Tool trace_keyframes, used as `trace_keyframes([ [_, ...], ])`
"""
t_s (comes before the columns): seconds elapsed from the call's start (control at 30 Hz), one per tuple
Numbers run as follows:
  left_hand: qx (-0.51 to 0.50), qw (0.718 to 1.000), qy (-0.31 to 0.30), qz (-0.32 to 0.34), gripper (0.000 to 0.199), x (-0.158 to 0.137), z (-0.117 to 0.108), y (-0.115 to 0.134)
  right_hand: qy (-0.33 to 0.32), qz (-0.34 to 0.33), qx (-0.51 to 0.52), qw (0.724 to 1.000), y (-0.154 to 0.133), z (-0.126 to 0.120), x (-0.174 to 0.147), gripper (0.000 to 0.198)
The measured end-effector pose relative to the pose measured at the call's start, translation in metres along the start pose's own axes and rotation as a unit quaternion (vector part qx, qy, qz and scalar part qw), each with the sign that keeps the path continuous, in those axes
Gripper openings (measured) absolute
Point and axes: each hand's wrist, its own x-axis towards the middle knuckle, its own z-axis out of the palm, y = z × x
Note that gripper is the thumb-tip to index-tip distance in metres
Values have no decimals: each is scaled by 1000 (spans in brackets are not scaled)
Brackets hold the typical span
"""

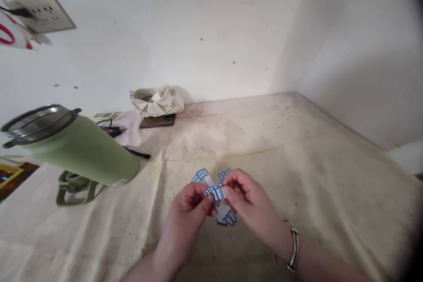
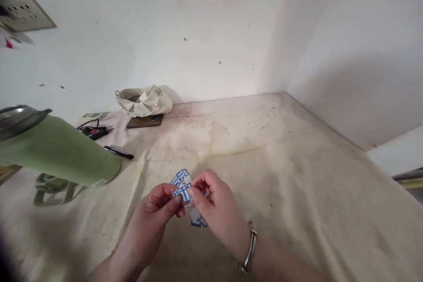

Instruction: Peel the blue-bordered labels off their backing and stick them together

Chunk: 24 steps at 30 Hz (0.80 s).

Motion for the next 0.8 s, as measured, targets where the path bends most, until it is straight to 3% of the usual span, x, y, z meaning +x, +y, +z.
trace_keyframes([
  [0.13, -33, 999, -12, -12, 9, 2, -2, -3, -52, 25, 70, 996, 3, -2, 1, 33],
  [0.3, -44, 999, 0, -21, 12, 3, -2, -3, -62, 14, -21, 998, 2, -2, 3, 16],
  [0.8, 17, 1000, 10, -5, 10, 1, 0, 0, -67, 16, -24, 997, 1, -3, 3, 20],
])
